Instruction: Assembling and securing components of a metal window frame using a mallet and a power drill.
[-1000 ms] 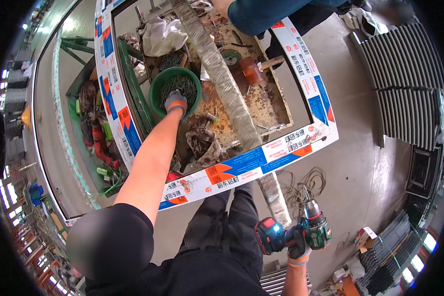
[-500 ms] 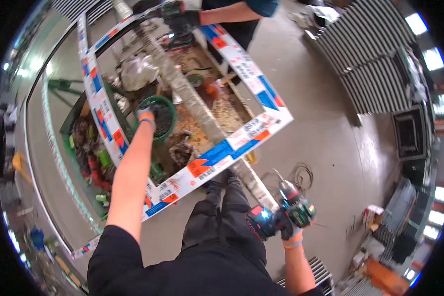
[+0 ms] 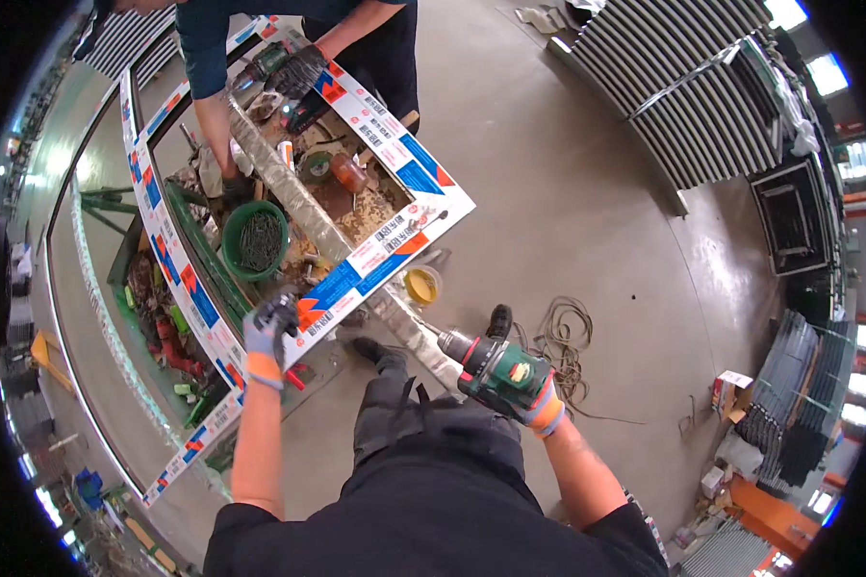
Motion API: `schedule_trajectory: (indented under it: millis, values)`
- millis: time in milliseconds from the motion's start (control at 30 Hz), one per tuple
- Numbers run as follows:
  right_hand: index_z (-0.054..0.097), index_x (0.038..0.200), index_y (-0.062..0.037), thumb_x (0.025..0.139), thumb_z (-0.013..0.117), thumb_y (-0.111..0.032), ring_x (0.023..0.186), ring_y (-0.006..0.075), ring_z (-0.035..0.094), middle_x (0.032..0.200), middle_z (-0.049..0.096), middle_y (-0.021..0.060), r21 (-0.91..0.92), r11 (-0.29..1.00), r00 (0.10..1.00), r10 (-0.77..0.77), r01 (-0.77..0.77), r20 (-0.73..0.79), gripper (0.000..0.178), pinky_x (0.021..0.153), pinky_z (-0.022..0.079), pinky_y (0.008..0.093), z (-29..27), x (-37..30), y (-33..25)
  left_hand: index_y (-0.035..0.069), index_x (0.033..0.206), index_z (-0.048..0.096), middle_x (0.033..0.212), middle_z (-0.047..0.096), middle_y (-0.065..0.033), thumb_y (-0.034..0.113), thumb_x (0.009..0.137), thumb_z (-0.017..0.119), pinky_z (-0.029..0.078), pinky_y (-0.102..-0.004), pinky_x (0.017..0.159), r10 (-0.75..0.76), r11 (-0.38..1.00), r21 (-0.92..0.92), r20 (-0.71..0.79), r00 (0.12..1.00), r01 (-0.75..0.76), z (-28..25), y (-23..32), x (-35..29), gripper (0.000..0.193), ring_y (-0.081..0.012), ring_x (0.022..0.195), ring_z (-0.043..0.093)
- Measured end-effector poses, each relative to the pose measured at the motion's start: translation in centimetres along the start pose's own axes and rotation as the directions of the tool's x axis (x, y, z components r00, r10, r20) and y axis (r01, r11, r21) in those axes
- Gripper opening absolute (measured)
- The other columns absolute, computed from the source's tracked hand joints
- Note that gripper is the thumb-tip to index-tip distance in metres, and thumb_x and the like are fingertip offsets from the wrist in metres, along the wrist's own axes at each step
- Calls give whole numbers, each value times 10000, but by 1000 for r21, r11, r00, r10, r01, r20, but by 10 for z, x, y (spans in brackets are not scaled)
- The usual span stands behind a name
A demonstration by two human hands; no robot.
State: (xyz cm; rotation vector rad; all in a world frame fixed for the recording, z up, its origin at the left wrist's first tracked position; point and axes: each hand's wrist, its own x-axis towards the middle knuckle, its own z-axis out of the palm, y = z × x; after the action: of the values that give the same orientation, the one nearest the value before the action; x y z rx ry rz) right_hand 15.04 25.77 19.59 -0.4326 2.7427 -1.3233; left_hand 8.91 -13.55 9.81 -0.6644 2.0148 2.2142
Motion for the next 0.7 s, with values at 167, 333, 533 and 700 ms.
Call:
schedule_trajectory:
  millis: [167,333,533,700]
  values:
    - [672,1009,-80,742,801,-121,817,280,684,947,690,102,19,993,979,-118,116,168,299,727,545,359,-59,-14,69,-36,1099,620,1009,695,-106,55,889,610,530,-298,833,-51,985,167,114,992,31,119,-46,-79,229,-163,936,660]
    - [669,965,-79,730,814,-138,728,268,679,859,681,84,112,985,953,-155,130,259,282,649,546,340,-129,-4,111,-22,1087,609,891,656,-52,100,918,573,489,-252,679,47,985,150,202,978,-79,251,4,-113,212,-98,759,590]
    - [672,921,-105,721,831,-164,699,233,681,825,692,57,131,991,904,-47,-10,425,263,635,540,321,-186,21,124,-18,1040,617,910,605,-55,124,899,578,482,-276,745,214,953,193,114,970,-233,298,-1,-119,203,-136,809,587]
    - [675,931,-91,732,824,-185,702,227,686,827,701,59,212,976,902,-128,41,412,266,642,536,310,-193,52,120,-13,1163,584,1184,586,-129,-91,807,542,453,-340,972,182,938,284,89,979,-200,307,19,-130,366,-239,1136,562]
